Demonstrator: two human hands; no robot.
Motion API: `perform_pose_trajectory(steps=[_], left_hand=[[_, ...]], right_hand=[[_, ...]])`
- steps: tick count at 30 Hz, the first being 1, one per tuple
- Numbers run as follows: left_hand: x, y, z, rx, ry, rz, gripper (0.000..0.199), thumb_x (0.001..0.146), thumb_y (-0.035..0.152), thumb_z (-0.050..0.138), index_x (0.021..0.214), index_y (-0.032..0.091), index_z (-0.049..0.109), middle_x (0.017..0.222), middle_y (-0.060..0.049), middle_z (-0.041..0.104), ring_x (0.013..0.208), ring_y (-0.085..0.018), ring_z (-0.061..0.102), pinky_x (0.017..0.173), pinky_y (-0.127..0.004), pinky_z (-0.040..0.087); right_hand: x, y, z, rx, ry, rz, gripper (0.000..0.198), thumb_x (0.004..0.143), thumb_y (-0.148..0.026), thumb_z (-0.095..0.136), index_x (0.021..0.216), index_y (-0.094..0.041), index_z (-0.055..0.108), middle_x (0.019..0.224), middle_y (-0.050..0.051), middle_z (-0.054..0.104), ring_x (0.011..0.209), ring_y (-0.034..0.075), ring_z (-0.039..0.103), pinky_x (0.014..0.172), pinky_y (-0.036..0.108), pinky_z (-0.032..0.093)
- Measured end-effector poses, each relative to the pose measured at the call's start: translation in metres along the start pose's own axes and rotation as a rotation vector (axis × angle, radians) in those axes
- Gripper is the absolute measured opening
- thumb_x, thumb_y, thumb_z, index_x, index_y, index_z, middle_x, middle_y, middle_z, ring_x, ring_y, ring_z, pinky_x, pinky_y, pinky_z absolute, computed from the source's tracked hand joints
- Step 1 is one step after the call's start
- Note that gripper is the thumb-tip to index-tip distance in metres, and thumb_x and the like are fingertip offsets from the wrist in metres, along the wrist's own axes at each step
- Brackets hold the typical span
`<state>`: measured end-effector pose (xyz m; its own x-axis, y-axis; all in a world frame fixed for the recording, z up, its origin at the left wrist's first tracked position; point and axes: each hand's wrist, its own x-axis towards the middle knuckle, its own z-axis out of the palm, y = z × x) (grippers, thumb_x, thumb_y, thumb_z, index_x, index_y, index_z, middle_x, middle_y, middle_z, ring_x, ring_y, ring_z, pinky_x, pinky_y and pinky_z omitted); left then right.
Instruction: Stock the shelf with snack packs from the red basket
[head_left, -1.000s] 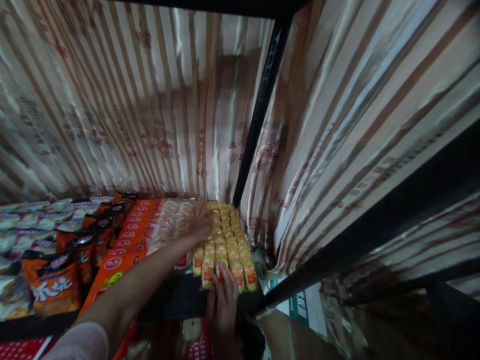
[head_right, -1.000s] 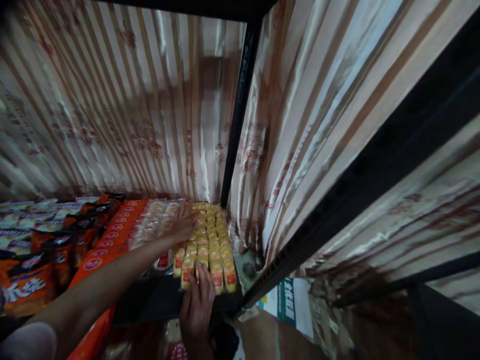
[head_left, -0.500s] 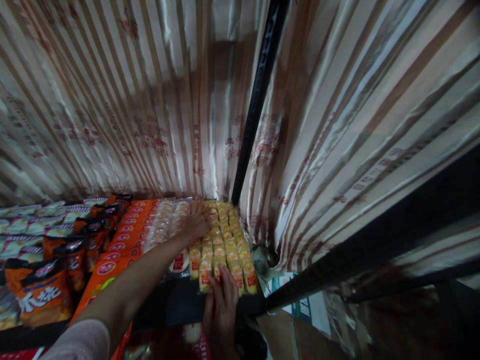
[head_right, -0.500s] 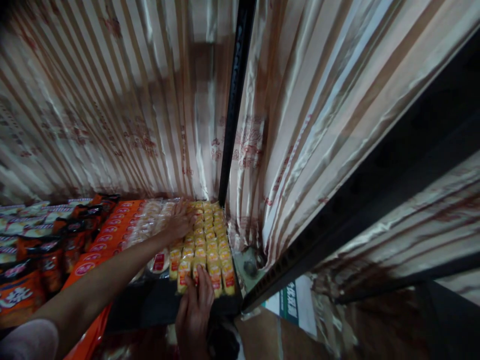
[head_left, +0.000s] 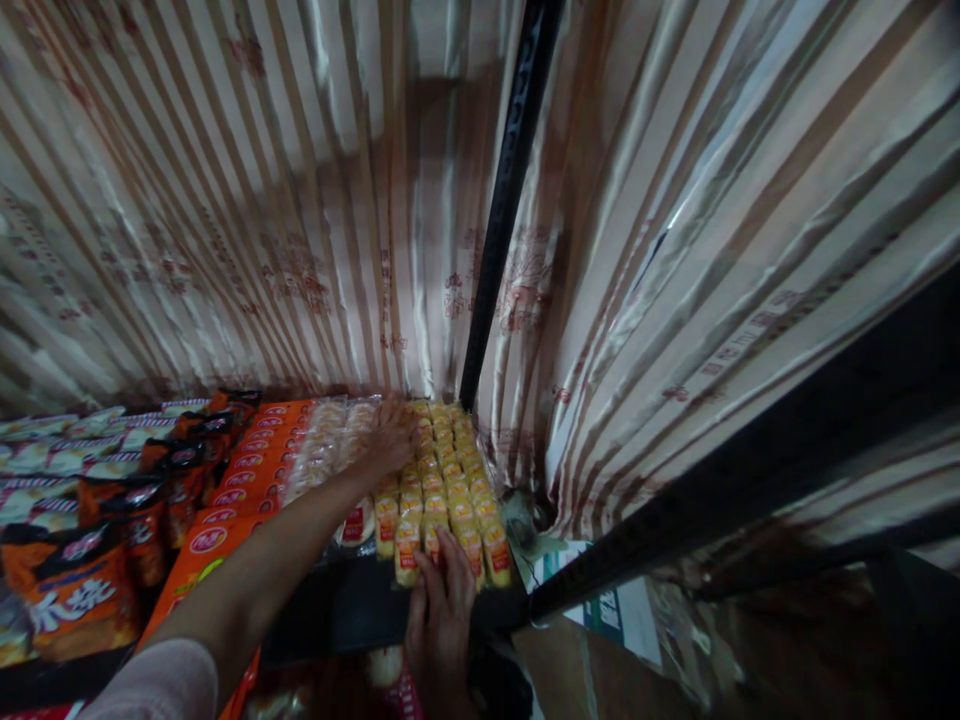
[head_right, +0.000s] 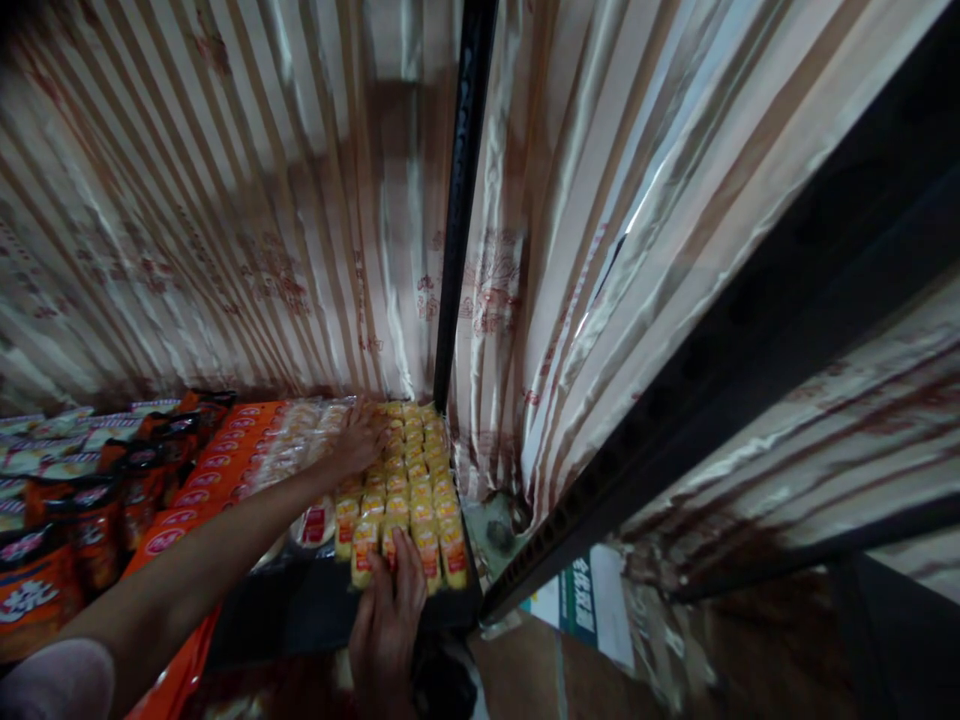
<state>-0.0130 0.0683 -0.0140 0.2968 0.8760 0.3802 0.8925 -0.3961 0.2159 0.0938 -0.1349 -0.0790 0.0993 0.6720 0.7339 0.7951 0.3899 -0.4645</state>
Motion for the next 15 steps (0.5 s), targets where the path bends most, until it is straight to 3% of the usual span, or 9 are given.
perform_pose_trajectory(steps=[5,10,15], left_hand=[[-0.008,0.005,-0.003,0.028,0.037,0.029,0.035,0.09,0.033,0.035,0.119,0.026,0.055,0.133,-0.005,0.047,0.132,-0.027,0.023,0.109,-0.051,0.014],[-0.022,0.015,-0.009,-0.012,-0.002,0.05,0.035,0.091,0.037,0.034,0.118,0.03,0.056,0.133,-0.002,0.048,0.133,-0.025,0.023,0.11,-0.051,0.012],[-0.025,0.011,-0.011,-0.041,0.005,0.024,0.036,0.091,0.037,0.033,0.116,0.031,0.059,0.13,-0.001,0.051,0.133,-0.024,0.025,0.111,-0.05,0.011]], right_hand=[[0.002,-0.001,-0.001,0.005,0.01,0.006,0.035,0.084,-0.008,0.038,0.11,-0.021,0.057,0.129,0.012,0.048,0.122,0.027,0.041,0.089,0.05,0.043],[0.003,-0.001,-0.003,0.029,0.013,-0.012,0.035,0.084,-0.007,0.037,0.109,-0.021,0.057,0.129,0.012,0.048,0.122,0.027,0.041,0.09,0.049,0.042],[0.001,-0.001,-0.003,0.038,0.0,-0.031,0.034,0.083,-0.006,0.038,0.109,-0.019,0.056,0.13,0.013,0.046,0.123,0.027,0.039,0.091,0.049,0.042]])
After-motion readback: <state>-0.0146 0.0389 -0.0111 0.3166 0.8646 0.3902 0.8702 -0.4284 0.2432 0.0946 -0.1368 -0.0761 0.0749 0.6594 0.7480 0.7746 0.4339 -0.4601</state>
